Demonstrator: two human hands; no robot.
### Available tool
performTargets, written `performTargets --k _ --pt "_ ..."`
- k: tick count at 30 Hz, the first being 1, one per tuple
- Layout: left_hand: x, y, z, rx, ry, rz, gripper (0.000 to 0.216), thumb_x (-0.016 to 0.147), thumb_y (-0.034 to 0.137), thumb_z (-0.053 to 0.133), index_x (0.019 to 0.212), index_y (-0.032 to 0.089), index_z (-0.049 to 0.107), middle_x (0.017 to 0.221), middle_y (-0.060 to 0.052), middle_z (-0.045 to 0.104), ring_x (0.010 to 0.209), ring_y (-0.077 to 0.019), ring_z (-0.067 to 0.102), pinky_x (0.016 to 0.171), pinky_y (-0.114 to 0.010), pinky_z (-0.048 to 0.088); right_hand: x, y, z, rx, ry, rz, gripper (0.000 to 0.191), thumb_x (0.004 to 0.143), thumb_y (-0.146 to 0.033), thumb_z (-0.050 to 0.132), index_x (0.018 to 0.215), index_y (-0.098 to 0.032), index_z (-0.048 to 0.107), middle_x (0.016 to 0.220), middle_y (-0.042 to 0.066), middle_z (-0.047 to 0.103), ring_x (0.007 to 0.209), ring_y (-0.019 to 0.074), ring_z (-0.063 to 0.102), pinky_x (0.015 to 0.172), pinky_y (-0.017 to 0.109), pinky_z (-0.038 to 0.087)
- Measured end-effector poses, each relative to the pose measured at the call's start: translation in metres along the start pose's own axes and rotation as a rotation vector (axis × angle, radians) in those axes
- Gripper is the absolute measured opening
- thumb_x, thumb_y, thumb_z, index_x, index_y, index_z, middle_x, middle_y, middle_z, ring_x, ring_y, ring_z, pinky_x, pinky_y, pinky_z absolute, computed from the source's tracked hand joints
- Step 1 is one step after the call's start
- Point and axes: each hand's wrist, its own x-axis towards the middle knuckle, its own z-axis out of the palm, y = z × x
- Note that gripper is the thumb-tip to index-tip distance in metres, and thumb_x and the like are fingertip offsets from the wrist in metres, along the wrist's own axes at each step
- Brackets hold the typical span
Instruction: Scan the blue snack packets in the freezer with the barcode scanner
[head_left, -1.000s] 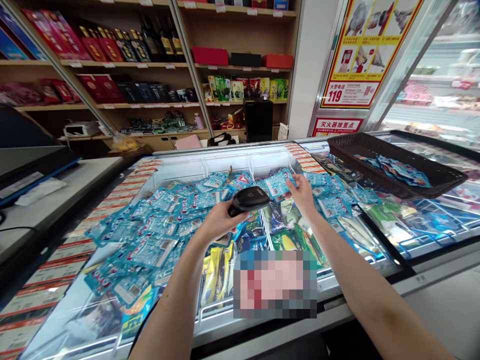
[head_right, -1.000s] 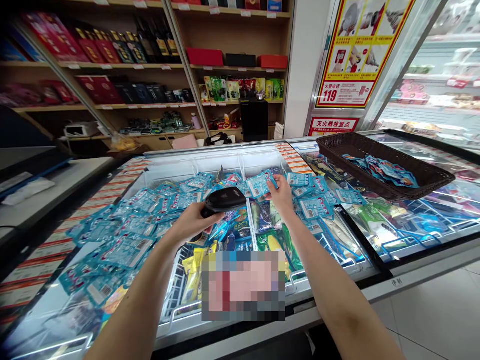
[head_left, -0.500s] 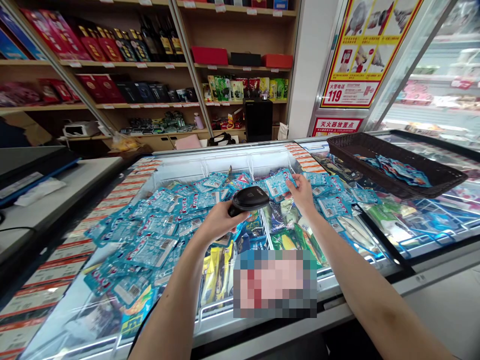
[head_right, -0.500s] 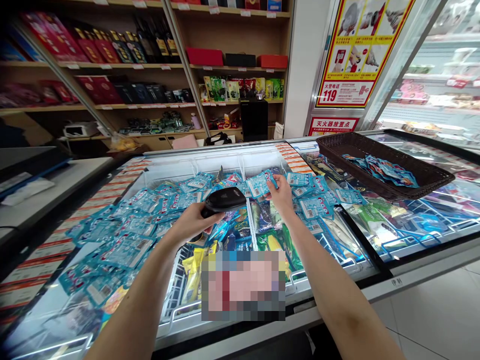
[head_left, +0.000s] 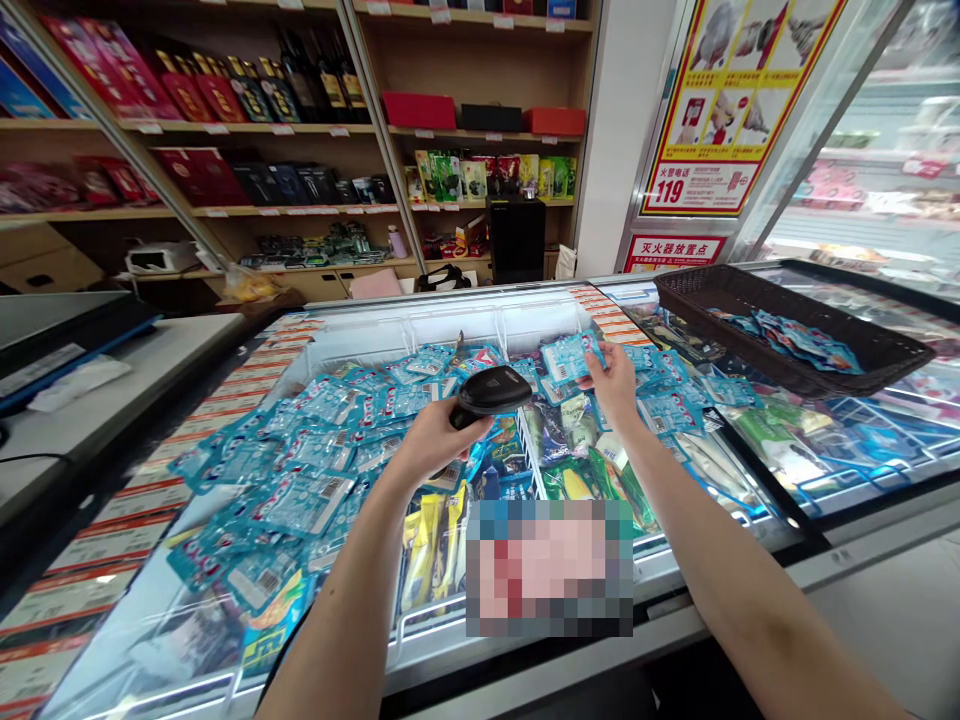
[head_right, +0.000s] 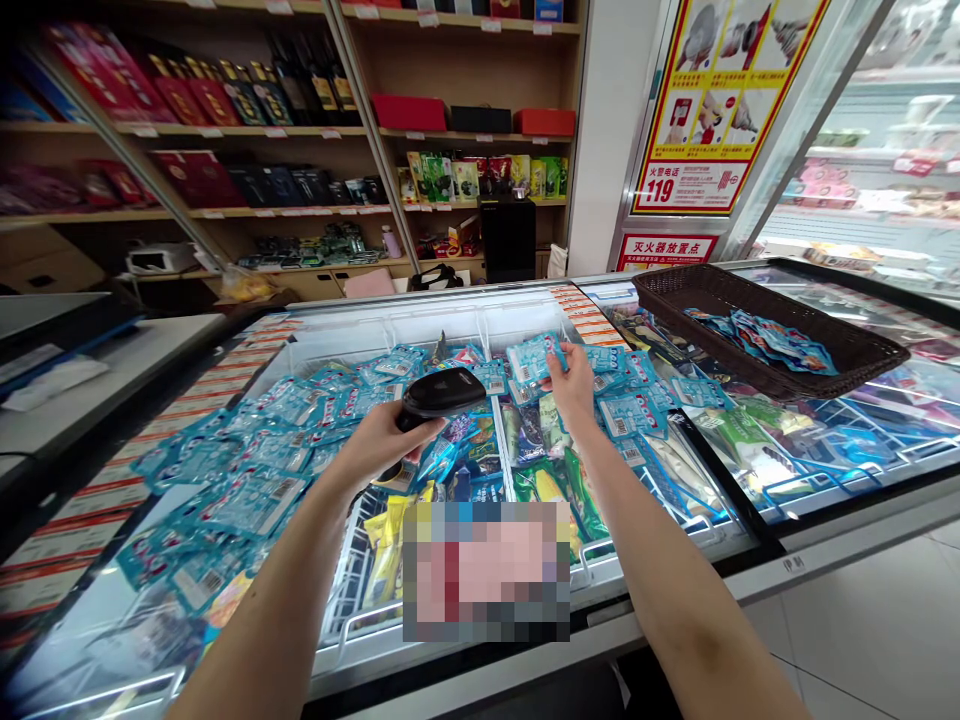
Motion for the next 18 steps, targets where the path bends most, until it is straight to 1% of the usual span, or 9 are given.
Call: performTargets --k 2,4,6,8,10,12,15,17,18 --pt "0.0 0.0 -0.001 0.006 0.031 0.008 0.032 0.073 0.047 0.058 0.069 0.016 0.055 0.049 0.0 0.057 0.044 -0.0147 0.055 0.046 -0.024 0.04 0.008 0.003 -0.011 -0.023 0.104 -0.022 0.051 0.081 -0.056 0.043 0.117 -0.02 0.041 0.101 0.012 0.062 0.058 0.0212 0.065 0.052 0.037 0.053" --pt "0.0 0.001 -0.002 0.001 0.059 0.011 0.032 0.073 0.048 0.058 0.068 0.016 0.055 0.048 0.0 0.057 0.044 -0.0144 0.054 0.046 -0.024 0.04 0.015 0.006 -0.027 -0.096 0.214 -0.038 0.048 0.084 -0.051 0.039 0.12 -0.018 0.039 0.103 0.014 0.06 0.062 0.0218 0.064 0.055 0.038 0.052" --pt "-0.001 0.002 -0.003 -0.011 0.087 -0.006 0.032 0.073 0.047 0.059 0.068 0.016 0.055 0.048 0.0 0.057 0.043 -0.0142 0.054 0.044 -0.023 0.038 0.021 0.008 -0.043 -0.248 0.349 -0.068 0.043 0.086 -0.042 0.037 0.121 -0.017 0.038 0.105 0.014 0.059 0.07 0.0232 0.064 0.064 0.04 0.051" --pt "-0.001 0.004 -0.005 -0.02 0.125 -0.039 0.032 0.071 0.047 0.06 0.07 0.015 0.057 0.048 0.0 0.057 0.043 -0.0144 0.053 0.042 -0.023 0.037 0.025 0.009 -0.058 -0.451 0.5 -0.078 0.039 0.086 -0.034 0.037 0.121 -0.016 0.04 0.103 0.014 0.059 0.085 0.0271 0.061 0.076 0.044 0.046" --pt "-0.001 0.003 -0.007 -0.025 0.157 -0.049 0.032 0.071 0.046 0.061 0.071 0.014 0.058 0.048 -0.001 0.057 0.043 -0.0142 0.053 0.043 -0.023 0.037 0.025 0.009 -0.067 -0.63 0.598 -0.073 0.039 0.084 -0.028 0.038 0.12 -0.015 0.042 0.103 0.015 0.058 0.097 0.0304 0.055 0.083 0.047 0.041" --pt "0.0 0.001 -0.011 -0.032 0.166 -0.047 0.033 0.071 0.046 0.061 0.072 0.014 0.059 0.049 -0.001 0.058 0.044 -0.0141 0.054 0.045 -0.023 0.039 0.022 0.008 -0.071 -0.757 0.636 -0.07 0.04 0.082 -0.024 0.041 0.121 -0.013 0.043 0.107 0.017 0.056 0.105 0.0327 0.048 0.088 0.049 0.036" --pt "0.0 -0.005 -0.014 -0.041 0.159 -0.056 0.034 0.072 0.047 0.06 0.075 0.013 0.06 0.051 -0.001 0.059 0.046 -0.0146 0.055 0.048 -0.023 0.04 0.016 0.0 -0.068 -0.862 0.648 -0.088 0.044 0.079 -0.019 0.043 0.122 -0.012 0.044 0.123 0.021 0.045 0.117 0.0353 0.036 0.092 0.053 0.03" --pt "0.0 -0.008 -0.014 -0.043 0.177 -0.047 0.034 0.073 0.047 0.06 0.074 0.013 0.06 0.05 -0.002 0.059 0.046 -0.0148 0.055 0.048 -0.024 0.04 0.012 -0.01 -0.061 -0.888 0.599 -0.148 0.046 0.08 -0.017 0.042 0.126 -0.014 0.043 0.134 0.02 0.036 0.124 0.035 0.028 0.095 0.055 0.026" --pt "0.0 -0.009 -0.013 -0.045 0.192 -0.038 0.033 0.073 0.047 0.059 0.073 0.013 0.06 0.05 -0.002 0.059 0.046 -0.0147 0.055 0.048 -0.024 0.04 0.009 -0.016 -0.056 -0.892 0.541 -0.202 0.047 0.081 -0.016 0.041 0.127 -0.015 0.042 0.137 0.018 0.034 0.127 0.0338 0.026 0.097 0.055 0.024"
